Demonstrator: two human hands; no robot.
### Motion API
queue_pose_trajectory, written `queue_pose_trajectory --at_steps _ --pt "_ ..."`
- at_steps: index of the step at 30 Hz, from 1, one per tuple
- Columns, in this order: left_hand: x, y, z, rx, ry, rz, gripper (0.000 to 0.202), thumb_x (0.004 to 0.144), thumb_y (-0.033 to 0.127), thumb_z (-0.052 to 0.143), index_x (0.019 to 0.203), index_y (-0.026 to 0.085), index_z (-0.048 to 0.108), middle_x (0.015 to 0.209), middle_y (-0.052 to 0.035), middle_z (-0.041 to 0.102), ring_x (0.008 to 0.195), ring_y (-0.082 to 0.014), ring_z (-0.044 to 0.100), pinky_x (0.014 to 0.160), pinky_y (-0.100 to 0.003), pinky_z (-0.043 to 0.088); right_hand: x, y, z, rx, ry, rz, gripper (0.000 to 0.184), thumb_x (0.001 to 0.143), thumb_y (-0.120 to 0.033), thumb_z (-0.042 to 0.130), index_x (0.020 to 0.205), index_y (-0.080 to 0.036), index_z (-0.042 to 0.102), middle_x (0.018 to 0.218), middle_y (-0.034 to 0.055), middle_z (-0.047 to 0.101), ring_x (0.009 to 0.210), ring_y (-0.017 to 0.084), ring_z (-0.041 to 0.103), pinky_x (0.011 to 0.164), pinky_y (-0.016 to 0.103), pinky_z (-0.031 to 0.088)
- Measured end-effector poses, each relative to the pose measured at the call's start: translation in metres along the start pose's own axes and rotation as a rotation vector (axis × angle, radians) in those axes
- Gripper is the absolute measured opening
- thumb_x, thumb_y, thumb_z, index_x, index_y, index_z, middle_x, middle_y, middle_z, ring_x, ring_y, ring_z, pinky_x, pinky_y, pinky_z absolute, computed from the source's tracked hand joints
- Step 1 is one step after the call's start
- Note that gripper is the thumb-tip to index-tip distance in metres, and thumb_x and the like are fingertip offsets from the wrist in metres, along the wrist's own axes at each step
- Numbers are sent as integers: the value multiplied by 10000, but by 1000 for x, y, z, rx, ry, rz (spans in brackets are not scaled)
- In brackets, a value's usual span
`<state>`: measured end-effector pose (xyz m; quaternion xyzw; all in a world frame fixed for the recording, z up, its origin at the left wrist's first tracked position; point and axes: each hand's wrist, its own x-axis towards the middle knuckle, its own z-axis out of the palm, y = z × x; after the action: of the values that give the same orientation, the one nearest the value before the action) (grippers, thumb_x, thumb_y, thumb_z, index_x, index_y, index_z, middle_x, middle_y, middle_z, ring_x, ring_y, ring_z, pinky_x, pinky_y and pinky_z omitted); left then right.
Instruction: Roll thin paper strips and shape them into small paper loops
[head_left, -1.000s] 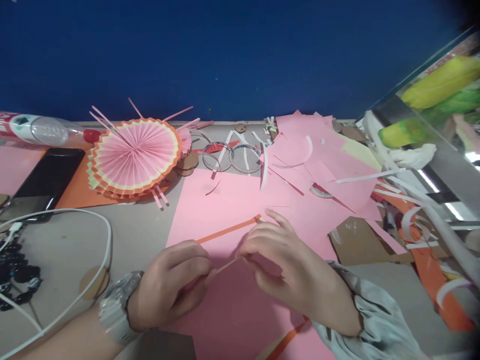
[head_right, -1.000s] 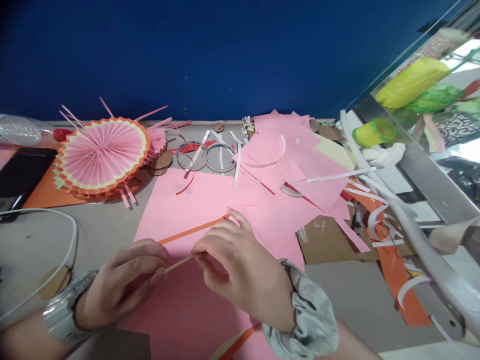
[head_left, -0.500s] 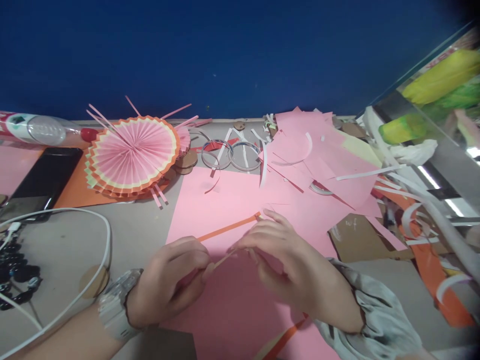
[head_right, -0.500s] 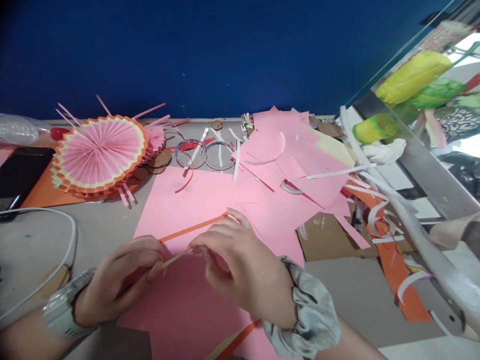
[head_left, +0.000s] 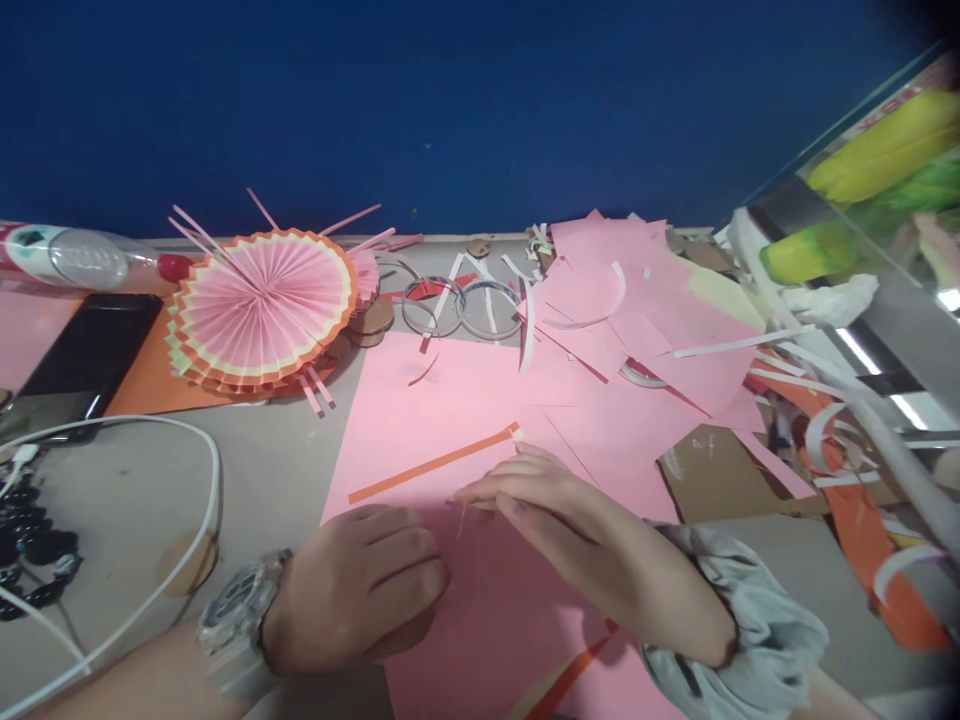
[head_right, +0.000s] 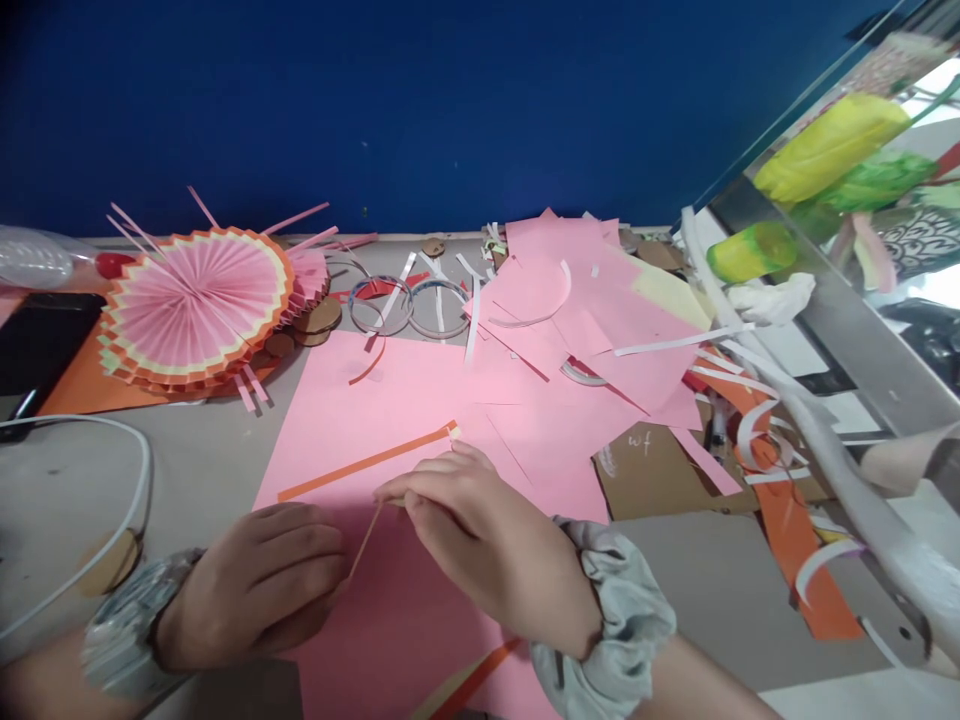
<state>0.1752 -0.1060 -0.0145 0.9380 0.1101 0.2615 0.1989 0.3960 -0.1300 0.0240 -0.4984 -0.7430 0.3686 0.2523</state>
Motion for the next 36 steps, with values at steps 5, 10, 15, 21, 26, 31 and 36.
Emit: queue_pose_trajectory --at_steps 5,10,15,21,26,31,36 --pt "0 1 1 -37 -30 -4 96 772 76 494 847 118 538 694 -59 596 628 -156 534 610 -297 471 0 0 1 -40 -35 53 314 905 -151 308 1010 -213 598 761 8 637 790 151 608 825 324 472" --pt "3 1 1 -59 -35 -29 98 771 81 481 830 133 539 672 -53 589 619 -153 537 609 -286 470 0 0 5 -114 -33 -7 343 894 -187 365 1222 -191 467 1099 66 566 1069 180 492 943 352 382" --pt "6 -2 -2 -141 -4 -117 115 784 79 455 852 136 528 735 -70 606 671 -159 549 636 -278 470 1 -3 13 -212 -151 -171 166 880 -213 404 872 -171 564 779 21 591 753 133 525 922 366 343" --pt "7 -4 -6 -340 -19 -267 193 840 210 446 999 135 524 823 -86 610 746 -182 567 665 -302 475 -1 -6 20 -395 -23 -181 286 898 -240 403 641 -181 513 568 -32 468 523 99 382 486 239 285" --pt "14 -1 -15 -672 77 -428 542 909 482 309 1342 158 289 1144 -172 534 915 -223 584 736 -364 516 -6 -21 9 -541 110 -266 232 871 -143 410 736 -194 593 566 -27 516 527 104 440 506 246 322" --pt "24 5 -53 -522 12 -526 458 896 277 449 1335 210 338 1213 -126 532 1044 -240 559 833 -370 509 -14 -33 -23 -473 99 -251 236 848 -159 428 675 -220 577 874 37 619 912 176 563 793 311 449" --pt "-2 20 -65 60 -354 -422 547 774 333 621 1287 283 437 1246 -29 537 1079 -219 539 860 -288 475 -32 -29 -53 -488 -46 -224 158 865 -276 454 855 -292 611 914 1 633 893 142 589 694 227 505"
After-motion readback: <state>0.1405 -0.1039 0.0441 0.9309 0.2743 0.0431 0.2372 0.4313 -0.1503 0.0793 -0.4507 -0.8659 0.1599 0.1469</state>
